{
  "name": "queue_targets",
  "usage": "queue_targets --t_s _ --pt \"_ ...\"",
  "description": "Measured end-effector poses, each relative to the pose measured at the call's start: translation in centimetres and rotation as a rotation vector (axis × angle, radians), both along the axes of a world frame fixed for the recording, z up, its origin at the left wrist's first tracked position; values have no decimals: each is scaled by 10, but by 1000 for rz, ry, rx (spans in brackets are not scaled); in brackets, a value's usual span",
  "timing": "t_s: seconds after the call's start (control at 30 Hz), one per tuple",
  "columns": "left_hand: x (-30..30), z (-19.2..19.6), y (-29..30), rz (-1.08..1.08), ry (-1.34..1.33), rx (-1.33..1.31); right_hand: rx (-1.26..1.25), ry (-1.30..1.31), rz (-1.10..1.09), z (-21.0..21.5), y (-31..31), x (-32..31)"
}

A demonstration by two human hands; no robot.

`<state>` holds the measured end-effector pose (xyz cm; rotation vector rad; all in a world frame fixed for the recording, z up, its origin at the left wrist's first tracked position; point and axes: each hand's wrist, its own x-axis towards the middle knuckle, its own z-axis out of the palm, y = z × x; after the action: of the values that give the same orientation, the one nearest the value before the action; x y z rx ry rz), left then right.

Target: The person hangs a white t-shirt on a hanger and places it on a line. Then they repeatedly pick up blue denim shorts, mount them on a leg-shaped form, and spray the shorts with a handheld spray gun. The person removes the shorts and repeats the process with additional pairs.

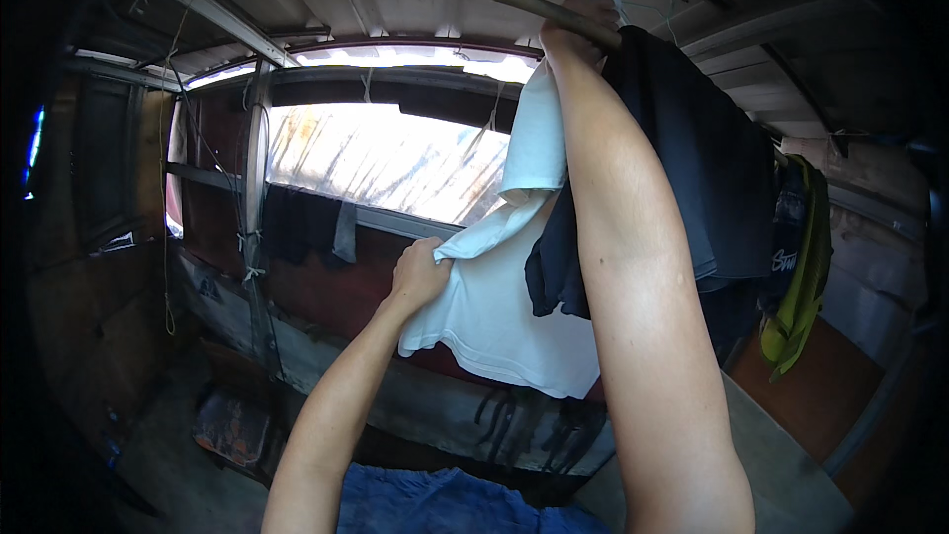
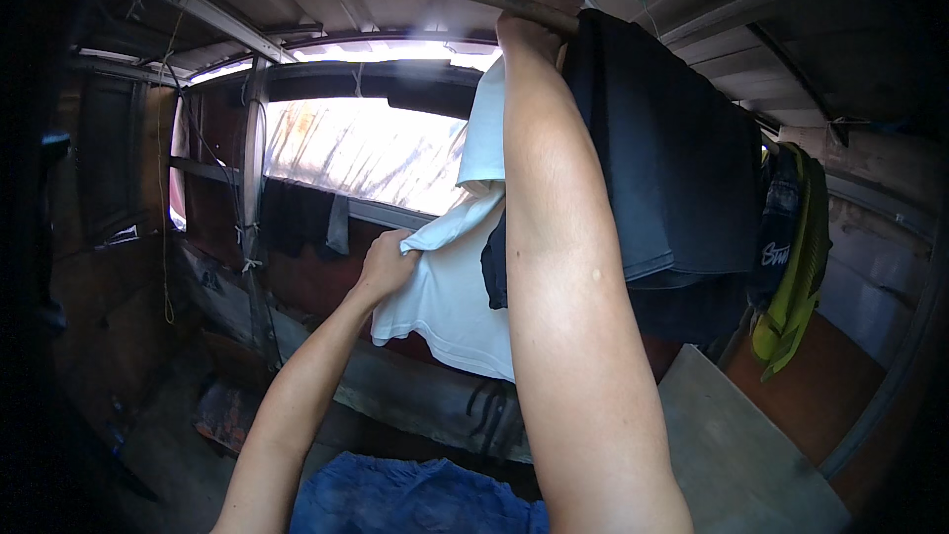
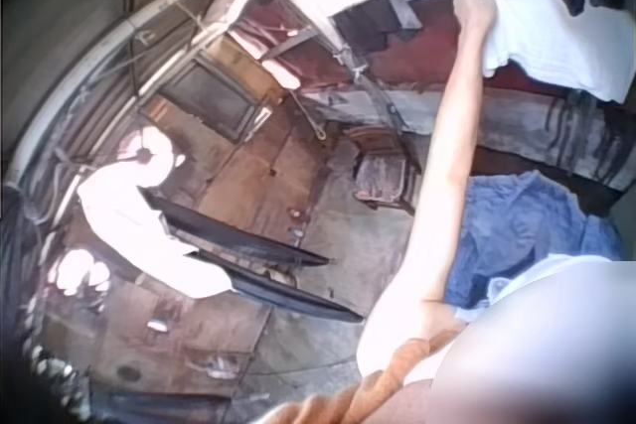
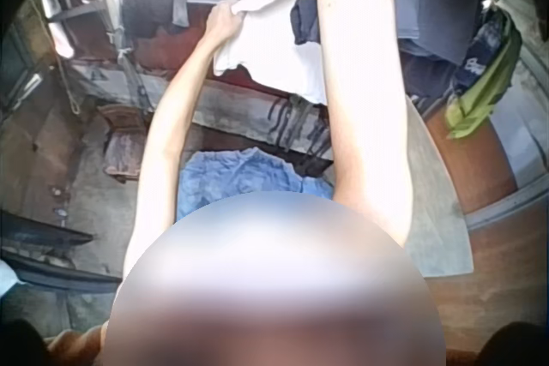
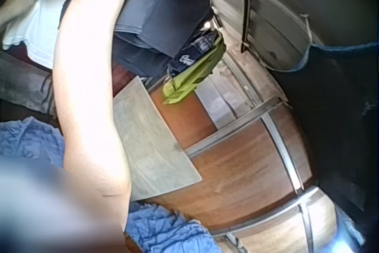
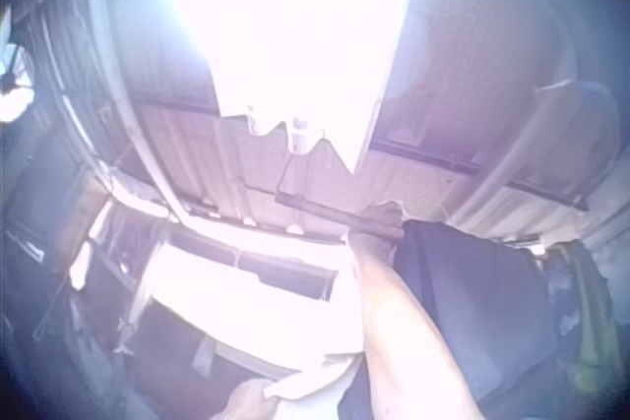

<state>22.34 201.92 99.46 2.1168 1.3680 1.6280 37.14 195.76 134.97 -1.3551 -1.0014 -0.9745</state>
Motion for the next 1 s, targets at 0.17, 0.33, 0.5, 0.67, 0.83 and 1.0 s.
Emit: queue_targets --t_s 0.17,0.33,0.5,0.67,0.83,1.0 --pt "3 -1 -1 -13 21 -7 28 88 37 2 6 2" --pt "6 -1 -5 -17 20 -9 29 -67 -52 -5 9 7" --pt "5 -4 -10 -20 31 -58 62 -110 -75 -8 11 5" --pt "4 -4 -15 -27 29 -28 95 -130 -194 -3 15 5" --pt "1 -4 -13 -16 33 -63 -3 -95 -47 -4 17 11" --pt "-3 -14 -5 -27 36 -83 -71 -155 -74 -10 25 12"
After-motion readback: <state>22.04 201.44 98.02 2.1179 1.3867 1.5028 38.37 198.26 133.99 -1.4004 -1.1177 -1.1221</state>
